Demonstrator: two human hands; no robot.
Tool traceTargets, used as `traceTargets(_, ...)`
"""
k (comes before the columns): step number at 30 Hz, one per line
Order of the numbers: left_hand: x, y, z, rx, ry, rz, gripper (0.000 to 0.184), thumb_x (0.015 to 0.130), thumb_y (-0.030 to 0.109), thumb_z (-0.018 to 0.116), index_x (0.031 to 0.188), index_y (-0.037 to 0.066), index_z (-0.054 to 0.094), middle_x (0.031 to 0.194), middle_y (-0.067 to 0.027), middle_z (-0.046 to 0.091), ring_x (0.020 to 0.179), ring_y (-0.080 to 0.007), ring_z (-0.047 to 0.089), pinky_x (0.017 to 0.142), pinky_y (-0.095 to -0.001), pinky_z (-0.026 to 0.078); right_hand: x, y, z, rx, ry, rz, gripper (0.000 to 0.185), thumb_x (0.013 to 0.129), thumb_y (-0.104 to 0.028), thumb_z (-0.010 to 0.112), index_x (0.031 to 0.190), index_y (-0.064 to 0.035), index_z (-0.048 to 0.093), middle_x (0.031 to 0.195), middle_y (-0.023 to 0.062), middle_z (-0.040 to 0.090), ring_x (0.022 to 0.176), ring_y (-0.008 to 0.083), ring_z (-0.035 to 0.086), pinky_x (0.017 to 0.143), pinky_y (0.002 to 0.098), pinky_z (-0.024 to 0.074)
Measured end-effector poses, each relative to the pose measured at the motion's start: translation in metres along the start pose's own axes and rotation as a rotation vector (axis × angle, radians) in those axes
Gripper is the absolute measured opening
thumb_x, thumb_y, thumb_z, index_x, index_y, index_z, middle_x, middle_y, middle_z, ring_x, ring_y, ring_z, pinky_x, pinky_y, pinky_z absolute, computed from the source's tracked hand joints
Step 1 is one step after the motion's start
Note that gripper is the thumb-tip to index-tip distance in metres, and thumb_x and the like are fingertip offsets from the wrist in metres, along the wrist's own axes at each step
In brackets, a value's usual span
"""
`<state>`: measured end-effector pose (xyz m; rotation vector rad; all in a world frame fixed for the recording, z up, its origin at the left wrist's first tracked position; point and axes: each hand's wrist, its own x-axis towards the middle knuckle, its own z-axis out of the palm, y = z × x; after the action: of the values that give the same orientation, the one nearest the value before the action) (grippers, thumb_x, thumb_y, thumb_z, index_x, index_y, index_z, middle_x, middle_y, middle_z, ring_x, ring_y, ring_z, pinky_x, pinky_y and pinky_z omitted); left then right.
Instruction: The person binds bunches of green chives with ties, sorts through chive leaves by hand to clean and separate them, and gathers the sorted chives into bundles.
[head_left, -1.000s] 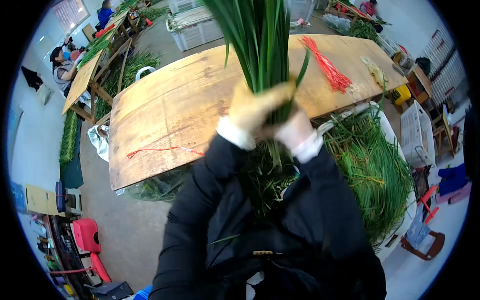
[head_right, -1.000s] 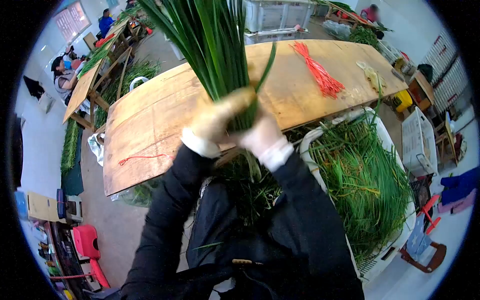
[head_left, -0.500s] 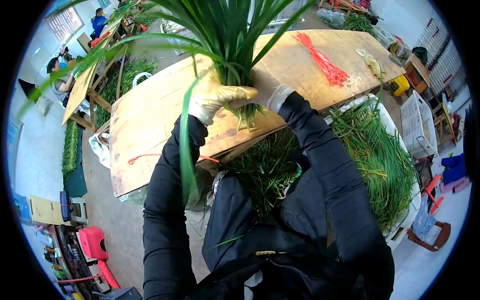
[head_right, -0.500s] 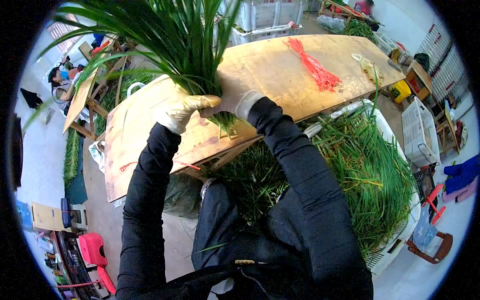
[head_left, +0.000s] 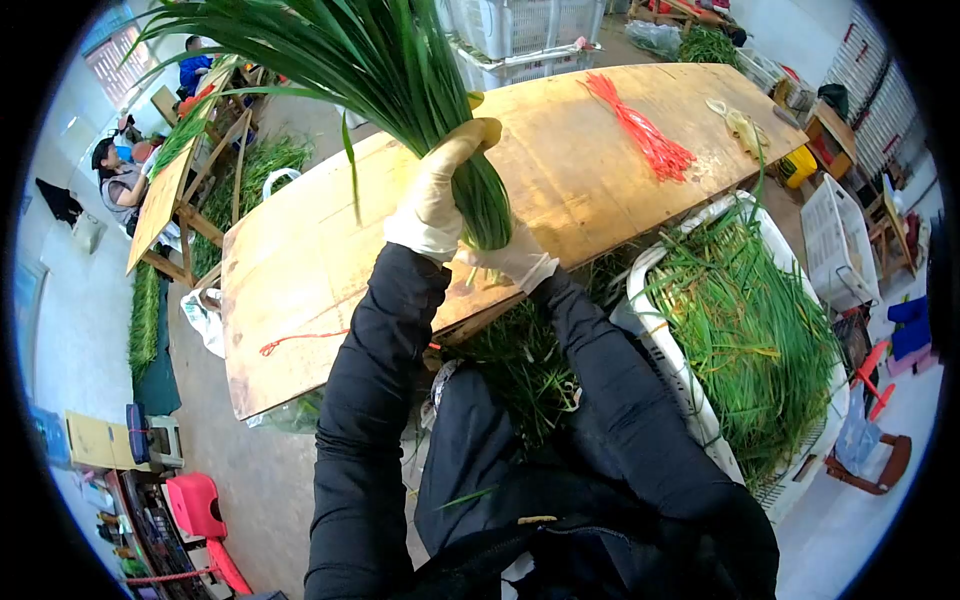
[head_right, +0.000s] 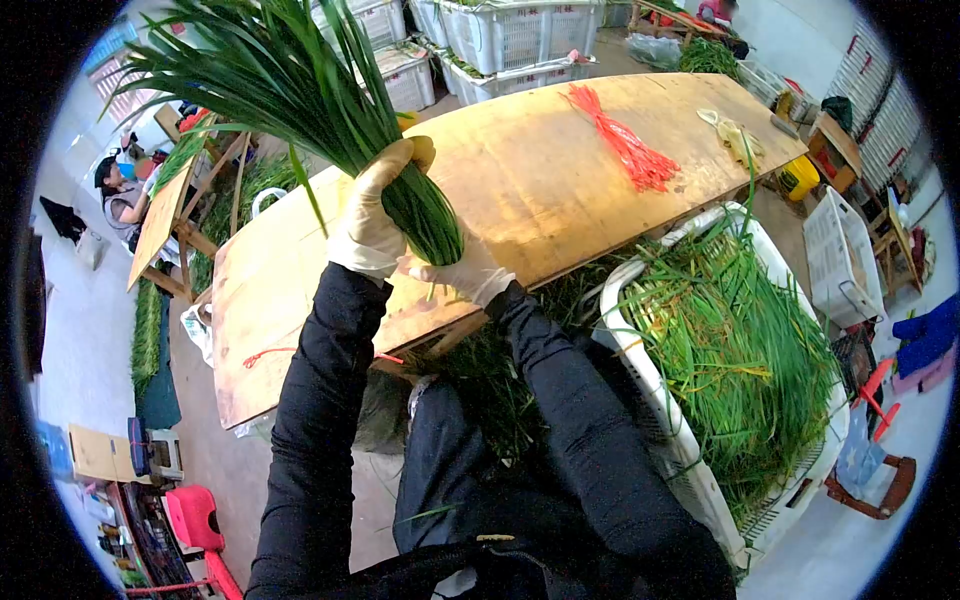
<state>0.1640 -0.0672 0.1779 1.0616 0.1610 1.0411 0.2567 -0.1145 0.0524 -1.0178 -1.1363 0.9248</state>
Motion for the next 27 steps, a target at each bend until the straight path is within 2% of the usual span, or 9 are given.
traceTargets(5,0.005,0.001,-0.002,0.006,0.022,0.039,0.036,0.072,0.009,0.063,0.104,-0.002,0.053,0.085,-0.0099,0.061,0.076,-0.0154,0.056,0.071,-0.0270,0.044,0.007,-0.003,0.006,-0.090,-0.013,0.078,0.037,0.063,-0.013,0.072,0.095,-0.0014,0.058,0.086,0.0051,0.062,0.079,0.0109,0.057,0.069,0.0271,0.0464)
traceTargets(7,0.007,0.009,0.001,0.126,0.006,0.049,0.033,0.072,0.009,0.064,0.103,-0.001,0.055,0.089,-0.0101,0.062,0.080,-0.0159,0.058,0.075,-0.0272,0.044,0.010,-0.001,0.003,-0.228,0.106,-0.136,0.027,0.066,-0.014,0.068,0.089,-0.0019,0.059,0.078,0.0059,0.063,0.073,0.0106,0.058,0.065,0.0266,0.0469)
traceTargets(12,0.010,-0.006,0.016,0.220,-0.034,0.001,0.031,0.068,0.006,0.070,0.097,0.002,0.060,0.091,-0.0056,0.063,0.079,-0.0129,0.058,0.070,-0.0269,0.047,0.011,0.010,-0.023,-0.182,0.051,0.247,0.024,0.071,-0.012,0.067,0.089,0.0007,0.058,0.075,0.0082,0.063,0.067,0.0157,0.062,0.059,0.0290,0.0512)
traceTargets(15,0.019,-0.019,0.025,0.124,-0.073,0.005,0.038,0.064,-0.001,0.071,0.097,0.000,0.053,0.090,-0.0070,0.061,0.078,-0.0121,0.058,0.071,-0.0247,0.048,0.006,0.013,-0.027,-0.274,0.111,-0.262,0.019,0.073,-0.012,0.064,0.087,-0.0004,0.059,0.069,0.0084,0.062,0.055,0.0128,0.058,0.046,0.0259,0.0481)
traceTargets(19,0.008,-0.012,0.051,-0.011,-0.178,0.019,0.051,0.065,-0.005,0.068,0.106,0.001,0.040,0.093,-0.0091,0.059,0.079,-0.0149,0.058,0.073,-0.0243,0.048,-0.044,-0.039,-0.036,0.103,-0.052,0.230,0.021,0.075,-0.013,0.059,0.094,-0.0034,0.058,0.067,0.0039,0.057,0.052,0.0118,0.054,0.046,0.0228,0.0434)
traceTargets(23,0.002,0.002,0.057,0.025,-0.020,-0.017,0.069,0.060,0.027,0.078,0.111,0.003,0.038,0.103,-0.0139,0.052,0.102,-0.0257,0.049,0.090,-0.0412,0.038,-0.112,-0.069,-0.063,0.283,-0.317,0.246,0.050,0.074,-0.022,0.061,0.110,0.0094,0.045,0.059,0.0034,0.052,0.048,0.0135,0.050,0.048,0.0266,0.0436)
traceTargets(24,0.006,0.003,0.058,0.059,0.050,-0.017,0.093,0.056,0.052,0.073,0.122,0.001,0.032,0.119,-0.0203,0.044,0.114,-0.0303,0.038,0.099,-0.0455,0.025,-0.129,-0.076,-0.071,0.309,-0.347,0.284,0.055,0.074,-0.024,0.062,0.111,0.0122,0.043,0.057,0.0032,0.051,0.046,0.0130,0.048,0.047,0.0265,0.0432)
traceTargets(25,0.008,0.007,0.057,0.140,0.144,-0.110,0.096,0.069,0.056,0.060,0.131,-0.003,0.017,0.135,-0.0223,0.023,0.124,-0.0261,0.022,0.102,-0.0390,0.018,-0.145,-0.083,-0.078,0.337,-0.375,0.327,0.060,0.074,-0.026,0.063,0.112,0.0150,0.041,0.054,0.0030,0.050,0.043,0.0125,0.047,0.047,0.0264,0.0428)
traceTargets(27,0.039,0.007,0.033,0.180,0.176,-0.178,0.068,0.083,0.044,0.049,0.129,-0.001,0.027,0.126,-0.0218,0.038,0.113,-0.0234,0.041,0.097,-0.0345,0.031,-0.172,-0.081,-0.094,0.436,-0.447,0.350,0.059,0.076,-0.023,0.059,0.119,0.0119,0.036,0.049,0.0049,0.047,0.039,0.0126,0.043,0.040,0.0264,0.0404)
